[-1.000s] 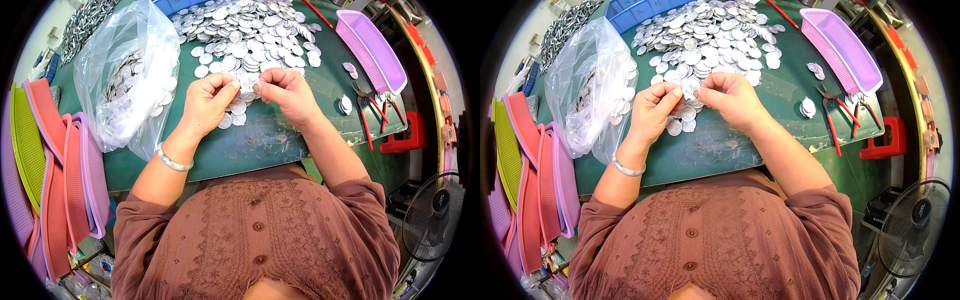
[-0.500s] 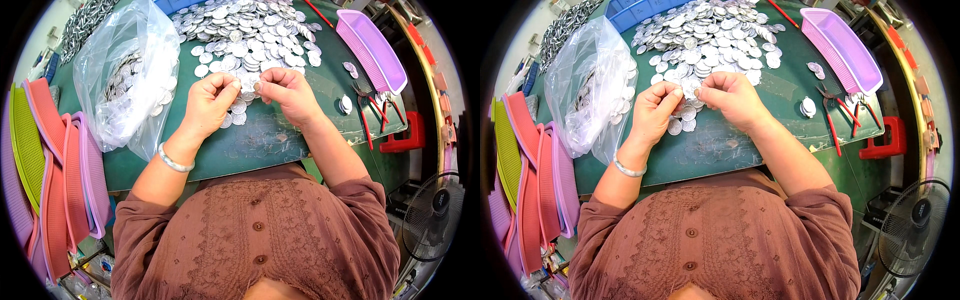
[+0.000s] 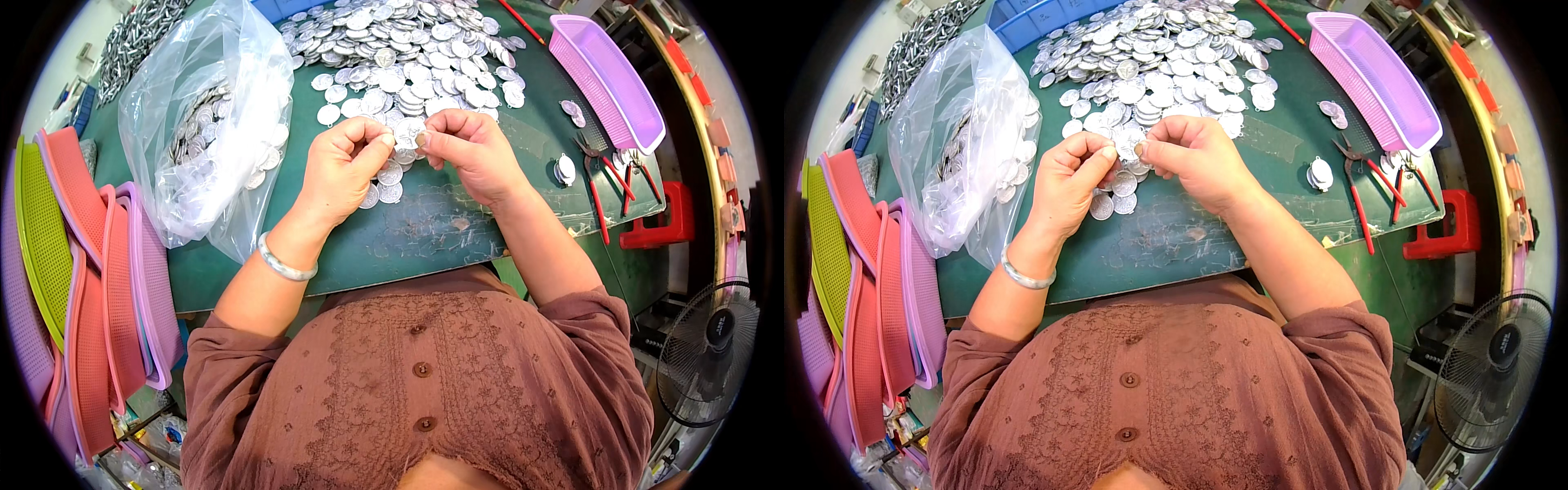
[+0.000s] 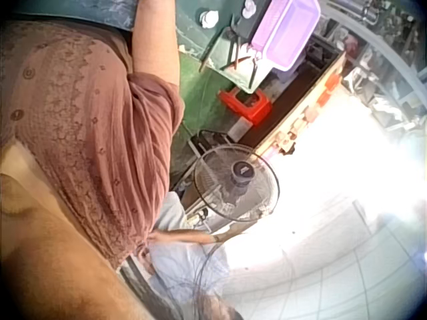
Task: The person sits at a green workbench and assembles small, round, silver metal discs. They pick up a disc and a small metal ring, then use red-handled pliers to attach the ring to the disc. The person repeats this process, handling the discs and rings by hand and using the pliers for the attachment step.
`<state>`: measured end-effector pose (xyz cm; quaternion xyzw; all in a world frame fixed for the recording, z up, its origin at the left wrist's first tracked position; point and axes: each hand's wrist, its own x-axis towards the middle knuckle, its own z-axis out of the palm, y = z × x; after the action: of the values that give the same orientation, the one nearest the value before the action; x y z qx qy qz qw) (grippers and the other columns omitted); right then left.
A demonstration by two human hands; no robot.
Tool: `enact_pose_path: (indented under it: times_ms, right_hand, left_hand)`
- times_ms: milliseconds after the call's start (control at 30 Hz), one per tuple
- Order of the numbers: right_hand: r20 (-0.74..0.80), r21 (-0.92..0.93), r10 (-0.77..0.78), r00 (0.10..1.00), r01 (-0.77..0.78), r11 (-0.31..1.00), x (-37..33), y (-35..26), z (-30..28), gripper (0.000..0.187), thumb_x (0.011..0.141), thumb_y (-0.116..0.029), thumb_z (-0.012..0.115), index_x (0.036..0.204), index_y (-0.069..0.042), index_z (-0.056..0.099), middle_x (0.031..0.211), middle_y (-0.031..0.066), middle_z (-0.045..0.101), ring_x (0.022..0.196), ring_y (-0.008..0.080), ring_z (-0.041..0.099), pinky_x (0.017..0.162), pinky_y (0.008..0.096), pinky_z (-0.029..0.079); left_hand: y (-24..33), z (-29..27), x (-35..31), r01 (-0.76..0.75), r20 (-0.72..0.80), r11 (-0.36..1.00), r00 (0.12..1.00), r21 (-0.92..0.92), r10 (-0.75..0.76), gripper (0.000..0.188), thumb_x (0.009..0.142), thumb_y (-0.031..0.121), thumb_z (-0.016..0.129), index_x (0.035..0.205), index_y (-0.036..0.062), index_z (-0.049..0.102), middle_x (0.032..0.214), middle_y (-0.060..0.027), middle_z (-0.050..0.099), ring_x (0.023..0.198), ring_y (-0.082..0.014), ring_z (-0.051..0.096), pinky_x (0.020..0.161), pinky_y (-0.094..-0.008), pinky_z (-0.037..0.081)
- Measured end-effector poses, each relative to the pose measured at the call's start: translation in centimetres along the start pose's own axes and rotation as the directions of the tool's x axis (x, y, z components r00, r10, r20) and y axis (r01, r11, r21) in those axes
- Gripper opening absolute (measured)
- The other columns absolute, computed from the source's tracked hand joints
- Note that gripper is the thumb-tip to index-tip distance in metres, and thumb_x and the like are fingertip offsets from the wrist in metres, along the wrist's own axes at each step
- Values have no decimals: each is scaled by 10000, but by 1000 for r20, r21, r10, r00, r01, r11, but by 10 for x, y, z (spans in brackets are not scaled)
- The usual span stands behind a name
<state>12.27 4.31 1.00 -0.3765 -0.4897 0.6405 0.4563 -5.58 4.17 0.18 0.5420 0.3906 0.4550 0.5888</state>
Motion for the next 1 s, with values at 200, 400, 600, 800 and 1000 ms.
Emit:
enact_pose_path:
  times_ms: [200, 400, 600, 800, 1000]
  right_hand:
    - [-14, -25, -2, 1000, 1, 1000, 0, 0, -1, 91, 738, -107, 604, 729, -21, 575, 660, -9, 539, 580, 59, 446, 539, 194, 367]
    - [8, -97, -18, 1000, 19, 995, -1, -3, -2, 88, 741, -100, 603, 737, -17, 576, 654, -12, 533, 580, 59, 447, 541, 195, 364]
    - [32, -145, 6, 999, -1, 989, -1, -4, -4, 84, 750, -99, 600, 749, -20, 573, 664, -14, 531, 584, 59, 449, 549, 198, 365]
    - [33, -174, 26, 999, -20, 985, 0, -3, -6, 83, 746, -102, 603, 740, -25, 575, 664, -14, 539, 580, 56, 444, 545, 195, 361]
    - [46, -171, 41, 998, -33, 985, -1, -5, -6, 76, 743, -98, 598, 740, -26, 573, 665, -15, 540, 582, 57, 446, 546, 195, 362]
  left_hand:
    - [1, -2, 1, 14, 35, 1000, 999, -21, -14, 73, 813, 72, 546, 810, 4, 573, 668, -2, 545, 574, -50, 464, 524, -180, 377]
    - [8, -6, 2, 49, 77, 999, 996, -12, -48, 74, 782, 61, 585, 803, -7, 604, 667, 0, 567, 566, -44, 486, 508, -178, 390]
    - [12, -7, 2, 107, 91, 994, 990, -6, -106, 84, 764, 65, 605, 803, -10, 606, 674, -20, 583, 568, -58, 512, 511, -180, 408]
    - [10, -9, 4, 140, 114, 989, 984, -41, -135, 79, 761, 66, 608, 796, -5, 607, 677, -28, 588, 565, -66, 518, 507, -184, 409]
    - [9, -11, 4, 156, 135, 988, 979, -12, -153, 81, 760, 69, 608, 797, -3, 607, 674, -29, 588, 561, -65, 514, 503, -185, 403]
